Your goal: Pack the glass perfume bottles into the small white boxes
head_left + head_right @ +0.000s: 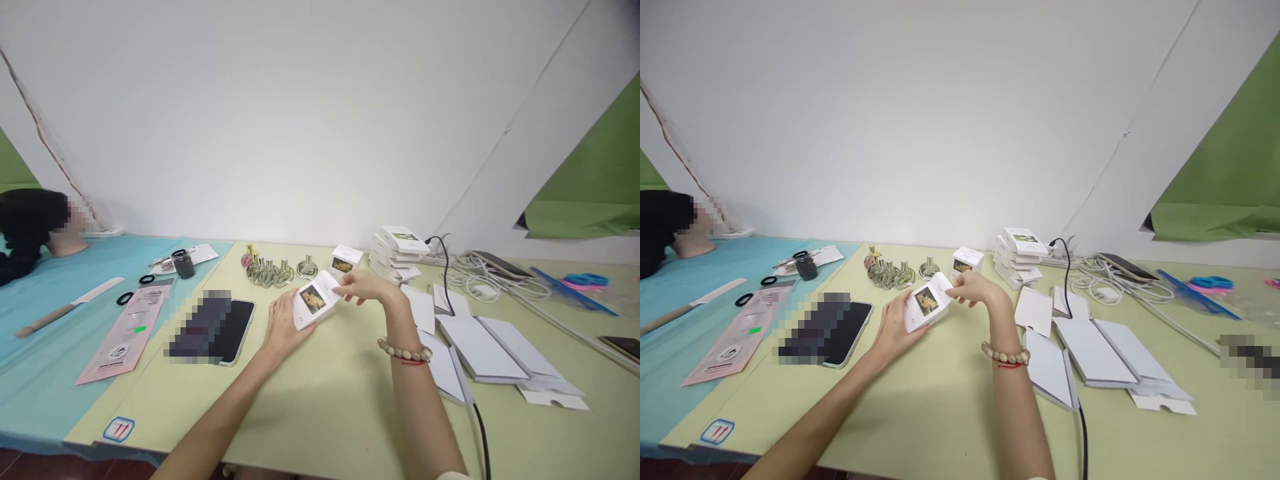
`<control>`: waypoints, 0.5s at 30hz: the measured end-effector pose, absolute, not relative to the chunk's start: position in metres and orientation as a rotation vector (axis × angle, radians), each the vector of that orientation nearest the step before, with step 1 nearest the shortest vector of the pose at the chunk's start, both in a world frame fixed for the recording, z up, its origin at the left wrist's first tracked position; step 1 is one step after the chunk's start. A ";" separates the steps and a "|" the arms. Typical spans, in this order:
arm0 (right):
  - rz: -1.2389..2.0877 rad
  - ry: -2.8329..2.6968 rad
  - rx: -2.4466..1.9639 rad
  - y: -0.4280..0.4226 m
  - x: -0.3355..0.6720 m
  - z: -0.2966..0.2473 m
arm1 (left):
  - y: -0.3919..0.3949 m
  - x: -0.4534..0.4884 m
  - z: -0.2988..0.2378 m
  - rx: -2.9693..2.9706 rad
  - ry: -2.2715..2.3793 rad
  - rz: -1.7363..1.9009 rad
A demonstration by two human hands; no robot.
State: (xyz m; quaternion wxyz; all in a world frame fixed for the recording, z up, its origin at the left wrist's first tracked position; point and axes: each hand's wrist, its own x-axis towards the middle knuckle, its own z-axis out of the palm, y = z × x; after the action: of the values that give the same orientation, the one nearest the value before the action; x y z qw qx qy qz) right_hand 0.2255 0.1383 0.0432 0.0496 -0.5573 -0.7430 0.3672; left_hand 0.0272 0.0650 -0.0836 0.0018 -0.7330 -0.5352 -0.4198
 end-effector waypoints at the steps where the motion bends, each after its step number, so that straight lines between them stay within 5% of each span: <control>1: 1.182 -2.250 -1.771 0.139 0.231 0.043 | 0.064 0.029 -0.084 -2.331 -1.670 -1.296; 8: 1.056 -2.090 -1.919 0.133 0.254 0.054 | 0.063 0.032 -0.089 -2.372 -1.660 -1.234; 15: 1.492 -2.300 -1.329 0.110 0.200 0.060 | 0.062 0.033 -0.087 -2.435 -1.558 -1.221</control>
State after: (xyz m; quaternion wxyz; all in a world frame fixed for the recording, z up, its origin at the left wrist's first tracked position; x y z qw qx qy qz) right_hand 0.2000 0.1101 0.0598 0.0473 -0.4358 -0.7541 0.4891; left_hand 0.0329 0.0616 -0.0868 0.0019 -0.7760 -0.4964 -0.3891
